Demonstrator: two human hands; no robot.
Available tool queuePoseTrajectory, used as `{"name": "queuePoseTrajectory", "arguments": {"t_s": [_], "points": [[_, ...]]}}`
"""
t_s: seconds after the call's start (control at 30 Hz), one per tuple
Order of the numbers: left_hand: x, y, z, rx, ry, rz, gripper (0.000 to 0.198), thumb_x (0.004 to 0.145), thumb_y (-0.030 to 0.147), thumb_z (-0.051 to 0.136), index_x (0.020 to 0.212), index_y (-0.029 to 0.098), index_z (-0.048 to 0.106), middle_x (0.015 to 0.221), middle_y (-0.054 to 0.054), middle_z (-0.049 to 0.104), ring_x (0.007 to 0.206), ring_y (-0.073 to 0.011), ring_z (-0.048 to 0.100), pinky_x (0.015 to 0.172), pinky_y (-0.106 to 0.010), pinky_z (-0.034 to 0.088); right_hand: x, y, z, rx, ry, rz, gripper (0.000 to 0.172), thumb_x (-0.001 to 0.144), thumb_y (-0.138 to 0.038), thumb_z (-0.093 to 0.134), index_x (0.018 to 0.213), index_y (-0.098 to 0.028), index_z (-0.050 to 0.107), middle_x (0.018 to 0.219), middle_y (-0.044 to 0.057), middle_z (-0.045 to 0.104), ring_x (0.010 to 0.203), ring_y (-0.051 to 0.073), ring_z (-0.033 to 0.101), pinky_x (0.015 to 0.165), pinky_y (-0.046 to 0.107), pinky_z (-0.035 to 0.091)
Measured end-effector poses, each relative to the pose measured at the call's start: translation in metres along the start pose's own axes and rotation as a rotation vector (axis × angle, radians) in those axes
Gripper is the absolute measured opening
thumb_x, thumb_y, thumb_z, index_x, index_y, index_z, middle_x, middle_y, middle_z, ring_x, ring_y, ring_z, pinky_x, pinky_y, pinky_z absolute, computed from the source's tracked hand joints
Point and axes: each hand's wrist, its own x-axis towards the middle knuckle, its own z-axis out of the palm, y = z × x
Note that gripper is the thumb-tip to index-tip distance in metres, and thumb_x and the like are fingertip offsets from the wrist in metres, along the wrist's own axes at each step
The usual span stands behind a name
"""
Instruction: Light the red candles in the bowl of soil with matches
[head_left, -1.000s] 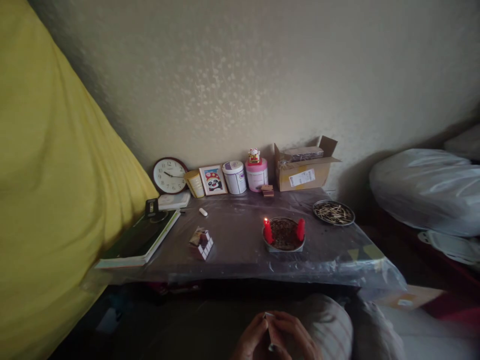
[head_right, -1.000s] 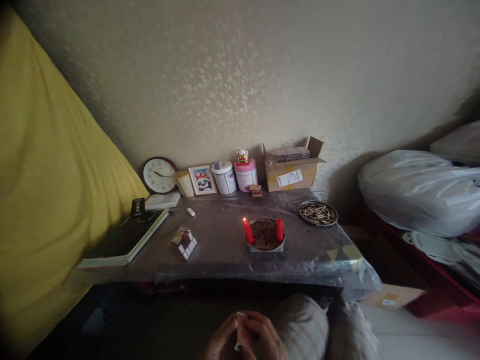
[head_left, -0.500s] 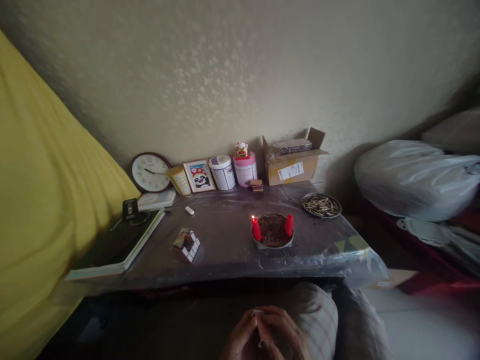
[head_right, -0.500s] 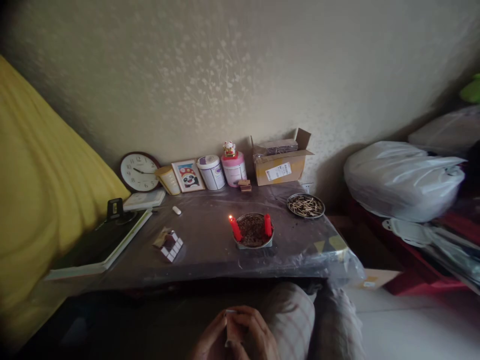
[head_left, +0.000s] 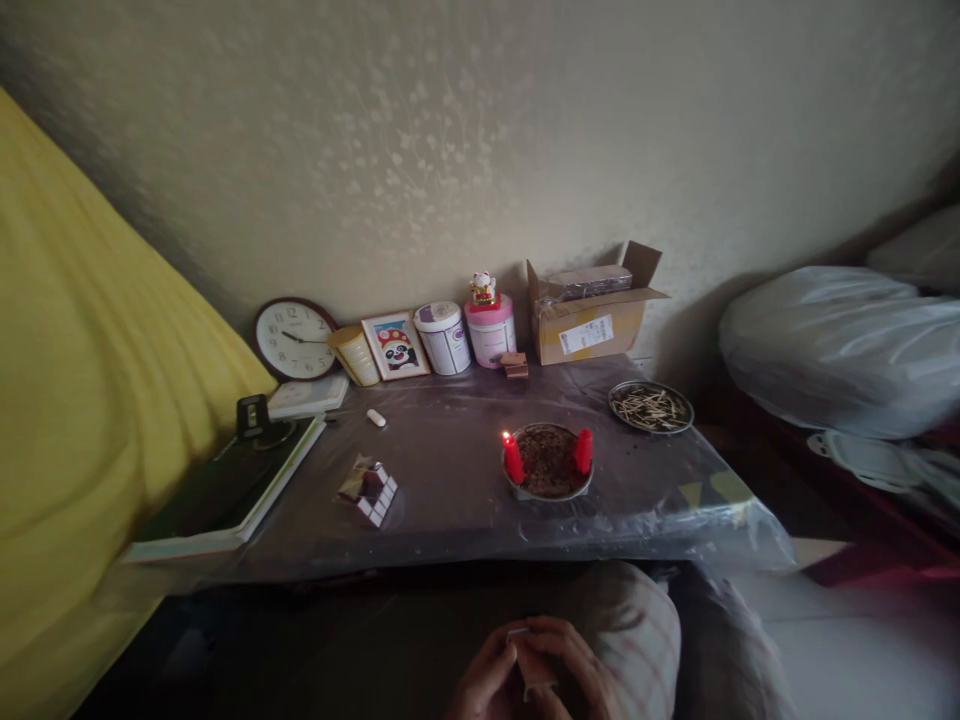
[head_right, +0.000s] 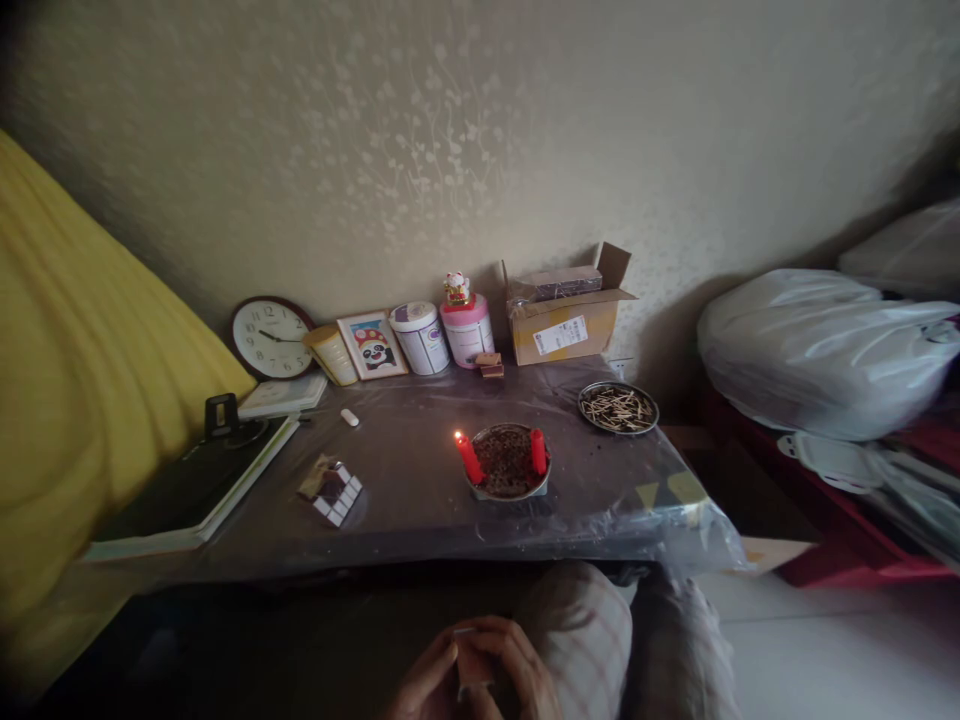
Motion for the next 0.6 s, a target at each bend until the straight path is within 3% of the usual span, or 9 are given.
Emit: {"name": "queuePoseTrajectory", "arguments": {"t_s": [0.37,0.6], "points": [[0.0047,-0.0021,-0.0065,-0.039,-0.008,0.018,0.025,0.071,0.035,0.076,0.090,0.019,0.072,0.095,-0.008,0.070,0.096,-0.0226,0.062,0.091,-0.035,0.040,-0.0009,0.0047,0.0017,0.013,-0.041,0.023,0.025,0.088,-0.036,0.059,0.111,-0.028,0.064,0.112,0.007,0.070,0.103,0.025,0.069,0.088,0.032,0.058],[0.0075,-0.0030,-0.0069,0.001,0.012,0.063,0.023,0.070,0.033,0.077,0.087,0.019,0.075,0.089,-0.006,0.072,0.089,-0.0203,0.063,0.088,-0.033,0.041,0.0030,0.0055,0.0035,0.042,-0.024,-0.033,0.028,0.088,-0.045,0.058,0.111,-0.029,0.064,0.108,0.008,0.071,0.099,0.027,0.070,0.083,0.035,0.060]]}}
